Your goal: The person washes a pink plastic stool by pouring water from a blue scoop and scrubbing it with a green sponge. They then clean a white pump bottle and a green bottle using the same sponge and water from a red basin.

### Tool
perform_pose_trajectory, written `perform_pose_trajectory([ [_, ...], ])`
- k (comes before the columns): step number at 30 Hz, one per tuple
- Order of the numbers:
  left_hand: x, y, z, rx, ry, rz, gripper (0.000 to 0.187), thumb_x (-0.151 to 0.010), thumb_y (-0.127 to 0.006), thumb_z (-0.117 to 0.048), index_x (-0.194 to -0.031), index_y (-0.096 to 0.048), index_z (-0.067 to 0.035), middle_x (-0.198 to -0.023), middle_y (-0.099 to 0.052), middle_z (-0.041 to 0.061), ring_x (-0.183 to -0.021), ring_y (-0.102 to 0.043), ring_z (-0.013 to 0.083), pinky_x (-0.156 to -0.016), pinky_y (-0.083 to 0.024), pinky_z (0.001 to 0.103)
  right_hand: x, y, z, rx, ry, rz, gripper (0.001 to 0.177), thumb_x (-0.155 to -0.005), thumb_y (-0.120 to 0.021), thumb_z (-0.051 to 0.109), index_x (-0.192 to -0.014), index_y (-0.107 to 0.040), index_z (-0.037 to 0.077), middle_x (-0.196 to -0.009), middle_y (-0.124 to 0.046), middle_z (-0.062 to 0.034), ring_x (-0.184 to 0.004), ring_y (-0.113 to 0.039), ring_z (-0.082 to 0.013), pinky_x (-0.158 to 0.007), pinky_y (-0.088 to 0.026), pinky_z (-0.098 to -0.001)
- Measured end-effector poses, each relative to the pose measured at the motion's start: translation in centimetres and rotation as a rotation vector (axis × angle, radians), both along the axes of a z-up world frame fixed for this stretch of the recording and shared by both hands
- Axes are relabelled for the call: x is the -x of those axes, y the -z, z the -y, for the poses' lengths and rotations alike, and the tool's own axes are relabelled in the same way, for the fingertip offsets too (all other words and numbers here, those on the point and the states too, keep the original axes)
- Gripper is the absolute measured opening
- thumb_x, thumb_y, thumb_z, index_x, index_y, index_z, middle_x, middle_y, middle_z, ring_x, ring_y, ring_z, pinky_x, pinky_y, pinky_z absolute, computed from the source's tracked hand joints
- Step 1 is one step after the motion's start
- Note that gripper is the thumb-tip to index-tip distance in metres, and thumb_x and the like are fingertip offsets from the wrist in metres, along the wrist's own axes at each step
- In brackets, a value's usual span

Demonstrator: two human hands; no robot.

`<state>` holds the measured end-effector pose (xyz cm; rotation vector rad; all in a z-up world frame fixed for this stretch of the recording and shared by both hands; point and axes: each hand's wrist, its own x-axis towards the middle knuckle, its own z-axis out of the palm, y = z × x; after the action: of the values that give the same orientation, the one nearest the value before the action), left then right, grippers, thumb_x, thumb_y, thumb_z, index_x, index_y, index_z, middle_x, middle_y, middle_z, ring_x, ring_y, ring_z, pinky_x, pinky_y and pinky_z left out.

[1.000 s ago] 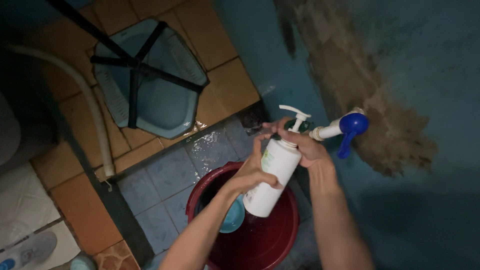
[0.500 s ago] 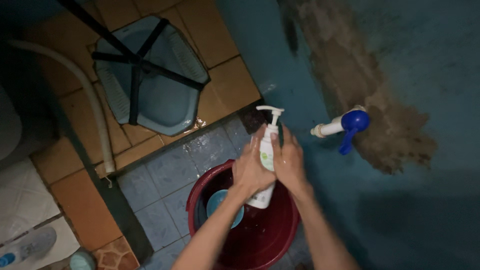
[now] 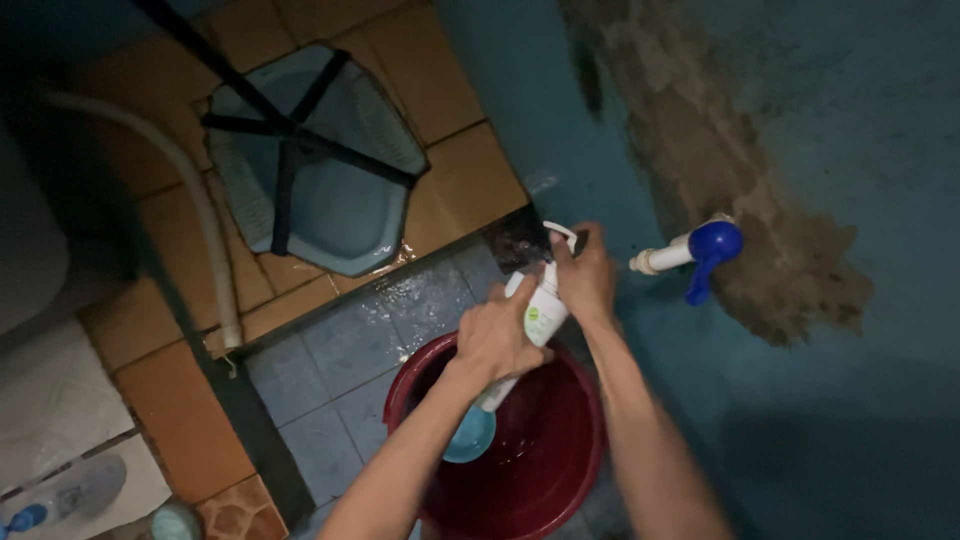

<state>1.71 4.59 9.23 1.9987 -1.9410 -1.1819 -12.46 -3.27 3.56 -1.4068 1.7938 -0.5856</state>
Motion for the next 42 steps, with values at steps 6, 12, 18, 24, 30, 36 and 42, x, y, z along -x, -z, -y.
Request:
perform_pose_trajectory([
  [6,-1.2,-0.3,-0.6,0.043,0.017,0.08,0.115,-0.058,-0.088,-0.027,-0.156,-0.029,-0.042,-0.115,-0.058,0.026,-0.088,-0.069,0.0472,-0.077,-0.059,0.052,2.2,2.4,-1.3,0.083,-0.023,-0.228,0.048,-0.11,-0.054,0.047,-0.12,-0.07,0.002,-0.103,-0.073,-0.0304,-0.098,-0.07,-0.0444,-0.086,-0.054,-0.0484],
  [12,-0.8,-0.3,-0.3,-0.037,-0.067,0.011,0.114,-0.057,-0.088,-0.036,-0.155,-0.03,-0.037,-0.114,-0.06,0.03,-0.087,-0.071,0.0471,-0.076,-0.059,0.053,1.8,3.4,-4.3,0.306,0.138,0.623,0.053,-0.113,-0.049,0.041,-0.153,-0.046,0.007,-0.161,-0.038,-0.0313,-0.143,-0.045,-0.0431,-0.113,-0.041,-0.0418],
  [18,0.4,2.2,-1.4,0.037,-0.191,-0.089,0.1,-0.068,-0.085,-0.044,-0.153,-0.035,-0.027,-0.112,-0.063,0.029,-0.089,-0.072,0.047,-0.07,-0.06,0.054,-1.1,1.1,-7.3,0.31,-0.209,0.023,0.047,-0.105,-0.054,0.037,-0.146,-0.057,0.013,-0.167,-0.028,-0.0293,-0.142,-0.048,-0.0412,-0.109,-0.05,-0.0424],
  [24,0.8,5.0,-1.1,0.073,-0.383,-0.69,0.111,-0.058,-0.085,-0.027,-0.154,-0.03,-0.017,-0.119,-0.067,0.017,-0.1,-0.072,0.0342,-0.084,-0.061,0.049,-0.3,-0.6,-8.0,0.211,0.072,0.401,0.05,-0.111,-0.051,0.033,-0.155,-0.043,0.01,-0.163,-0.043,-0.0214,-0.15,-0.045,-0.039,-0.12,-0.043,-0.0479],
  [30,1.9,6.4,2.1,-0.037,-0.769,-1.211,0.097,-0.074,-0.083,-0.028,-0.155,-0.031,-0.012,-0.124,-0.061,0.018,-0.103,-0.067,0.0297,-0.087,-0.059,0.048,0.4,-1.6,-8.7,0.179,-0.059,0.536,0.064,-0.108,-0.042,0.031,-0.162,-0.017,0.008,-0.166,-0.028,-0.0252,-0.151,-0.033,-0.0376,-0.121,-0.03,-0.0488],
  [36,3.2,6.6,6.1,0.186,-0.882,-1.058,0.092,-0.084,-0.077,-0.045,-0.154,-0.029,-0.01,-0.124,-0.063,0.022,-0.097,-0.07,0.0275,-0.08,-0.062,0.043,2.5,-0.3,-9.7,0.123,-0.224,0.326,0.06,-0.11,-0.035,0.027,-0.162,-0.021,-0.001,-0.169,-0.026,-0.0249,-0.157,-0.027,-0.0364,-0.126,-0.024,-0.0441],
  [42,4.6,6.2,8.0,0.017,-0.827,-0.906,0.08,-0.092,-0.054,-0.058,-0.151,-0.035,-0.008,-0.112,-0.071,0.022,-0.085,-0.074,0.0267,-0.073,-0.063,0.038,2.7,0.2,-5.6,0.259,-0.319,0.252,0.071,-0.109,-0.04,0.023,-0.161,-0.002,-0.006,-0.168,-0.007,-0.0312,-0.156,-0.013,-0.0448,-0.126,-0.019,-0.0488],
])
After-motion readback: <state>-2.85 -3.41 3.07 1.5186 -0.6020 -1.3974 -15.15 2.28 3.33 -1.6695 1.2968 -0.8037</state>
